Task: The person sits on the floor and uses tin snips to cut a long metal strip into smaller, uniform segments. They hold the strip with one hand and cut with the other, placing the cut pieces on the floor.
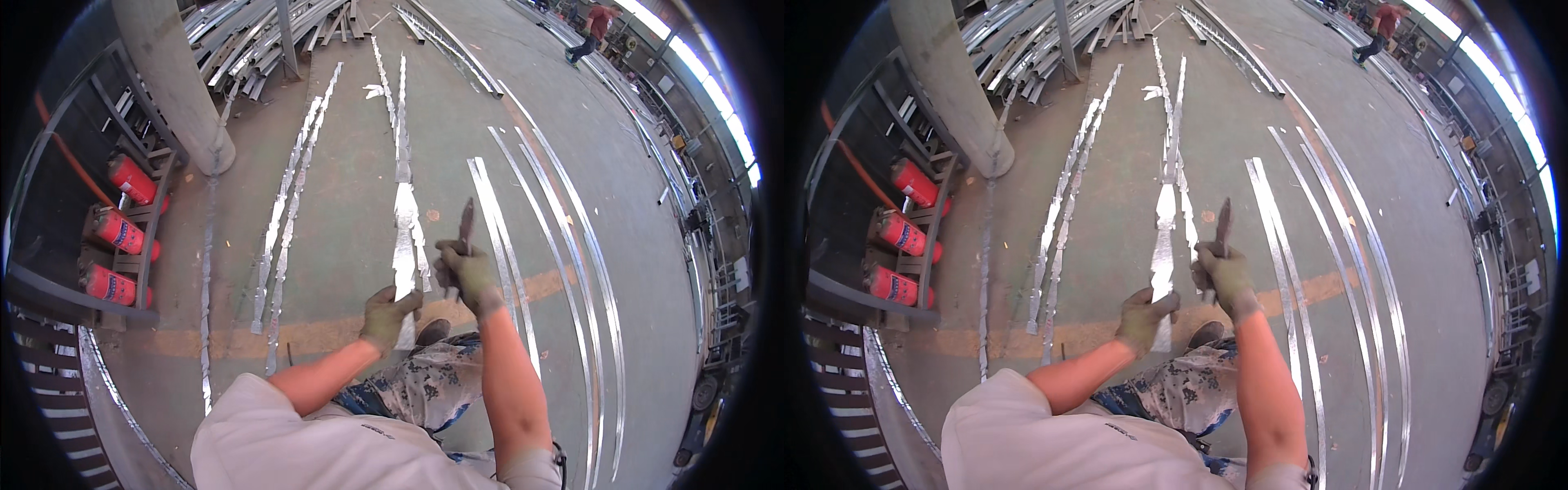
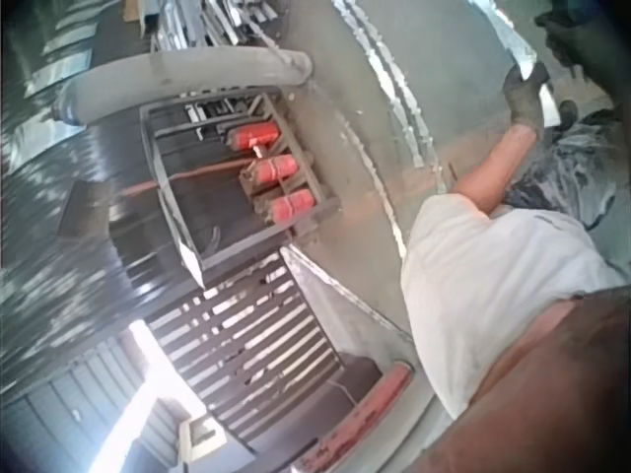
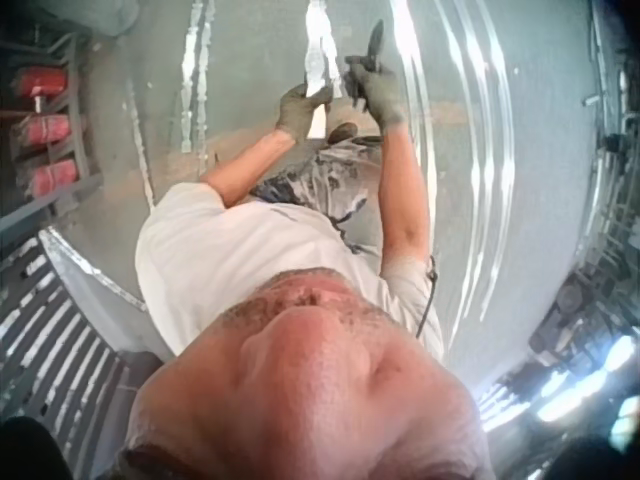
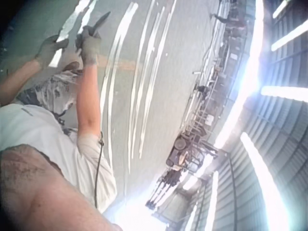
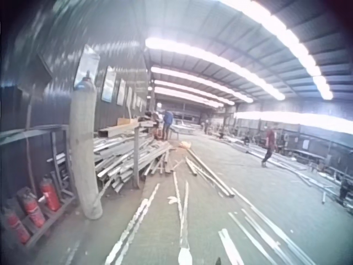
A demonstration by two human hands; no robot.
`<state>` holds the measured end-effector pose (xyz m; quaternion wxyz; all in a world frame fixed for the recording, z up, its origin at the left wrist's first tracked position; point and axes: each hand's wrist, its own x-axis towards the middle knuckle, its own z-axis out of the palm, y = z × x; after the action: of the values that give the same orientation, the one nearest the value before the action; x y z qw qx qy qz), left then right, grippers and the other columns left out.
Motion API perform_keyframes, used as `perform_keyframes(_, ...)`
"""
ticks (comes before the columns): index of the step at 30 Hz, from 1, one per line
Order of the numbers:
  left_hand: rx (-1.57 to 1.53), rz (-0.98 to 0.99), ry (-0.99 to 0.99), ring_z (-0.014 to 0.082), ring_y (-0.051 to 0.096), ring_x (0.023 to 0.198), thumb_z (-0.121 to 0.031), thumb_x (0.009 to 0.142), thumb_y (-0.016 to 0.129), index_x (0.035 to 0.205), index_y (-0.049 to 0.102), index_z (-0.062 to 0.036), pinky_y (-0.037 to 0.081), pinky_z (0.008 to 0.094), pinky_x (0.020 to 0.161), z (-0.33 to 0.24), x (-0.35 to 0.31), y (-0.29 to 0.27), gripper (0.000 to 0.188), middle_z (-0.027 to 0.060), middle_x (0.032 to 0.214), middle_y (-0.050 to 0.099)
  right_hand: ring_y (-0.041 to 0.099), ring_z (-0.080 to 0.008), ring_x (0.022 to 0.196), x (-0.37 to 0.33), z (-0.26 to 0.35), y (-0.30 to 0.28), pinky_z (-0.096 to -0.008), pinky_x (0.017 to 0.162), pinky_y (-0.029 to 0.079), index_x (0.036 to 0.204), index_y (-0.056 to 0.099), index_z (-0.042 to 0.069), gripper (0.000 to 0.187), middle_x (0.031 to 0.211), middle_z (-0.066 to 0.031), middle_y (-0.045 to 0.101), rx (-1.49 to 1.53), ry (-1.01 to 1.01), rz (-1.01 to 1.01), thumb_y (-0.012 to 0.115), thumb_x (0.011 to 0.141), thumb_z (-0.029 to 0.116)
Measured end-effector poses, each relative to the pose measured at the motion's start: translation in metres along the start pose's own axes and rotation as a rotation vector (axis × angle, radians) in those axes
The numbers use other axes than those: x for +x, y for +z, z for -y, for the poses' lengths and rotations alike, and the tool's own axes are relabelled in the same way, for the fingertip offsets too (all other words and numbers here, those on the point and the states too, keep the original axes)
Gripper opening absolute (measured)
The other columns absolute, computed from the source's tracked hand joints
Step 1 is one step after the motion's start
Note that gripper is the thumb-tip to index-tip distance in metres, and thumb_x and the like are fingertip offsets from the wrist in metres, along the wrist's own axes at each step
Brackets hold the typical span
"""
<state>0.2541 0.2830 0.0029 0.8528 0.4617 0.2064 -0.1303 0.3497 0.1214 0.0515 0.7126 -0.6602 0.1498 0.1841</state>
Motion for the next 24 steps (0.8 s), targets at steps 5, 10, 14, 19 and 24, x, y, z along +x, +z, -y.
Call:
perform_keyframes(5,-0.135,0.043,-0.029,0.0128,0.062,0.069,-0.013,0.092,0.072,0.093,0.07,-0.004,0.05,0.0306,0.06,0.03,0.059,0.062,0.009,0.0035,0.079,0.067,0.057,-0.0101,0.061,-0.072,-0.011,-0.031,-0.0253,0.056,0.046,0.111,0.069,0.0,0.029,0.078,-0.002,0.064,-0.265,-0.027,-0.198,0.071,0.095,0.024)
perform_keyframes(10,-0.235,0.068,0.0,0.0167,0.066,0.076,-0.012,0.093,0.072,0.094,0.071,-0.0034,0.052,0.0315,0.072,0.06,0.082,0.116,0.009,0.006,0.083,0.071,0.056,-0.0092,0.075,-0.095,-0.026,-0.051,-0.0282,0.069,0.047,0.101,0.071,0.001,0.029,0.082,-0.0005,0.066,-0.261,-0.114,-0.461,0.076,0.091,0.027)
perform_keyframes(14,-0.138,0.074,0.028,0.0179,0.068,0.086,-0.013,0.095,0.07,0.1,0.069,-0.0023,0.054,0.0338,0.072,0.053,0.082,0.125,0.011,0.0074,0.094,0.073,0.057,-0.01,0.067,-0.105,-0.034,-0.058,-0.0266,0.058,0.045,0.102,0.068,0.002,0.027,0.08,-0.0029,0.066,-0.088,-0.065,-0.577,0.075,0.093,0.026)
perform_keyframes(19,-0.225,0.147,-0.125,0.0206,0.069,0.089,-0.013,0.098,0.068,0.108,0.066,-0.0035,0.058,0.0379,0.075,0.043,0.066,0.139,0.014,0.0092,0.101,0.072,0.06,-0.0144,0.054,-0.099,-0.044,-0.049,-0.028,0.047,0.047,0.103,0.064,0.005,0.023,0.075,-0.0061,0.066,0.34,-0.052,-0.457,0.073,0.096,0.025)
perform_keyframes(24,-0.275,0.309,-0.22,0.0217,0.069,0.094,-0.011,0.098,0.066,0.112,0.066,-0.0027,0.059,0.0385,0.078,0.041,0.051,0.136,0.016,0.0103,0.104,0.071,0.065,-0.019,0.062,-0.112,-0.042,-0.061,-0.0314,0.049,0.05,0.111,0.064,0.001,0.018,0.088,-0.0085,0.069,0.492,-0.141,-0.389,0.067,0.096,0.01)
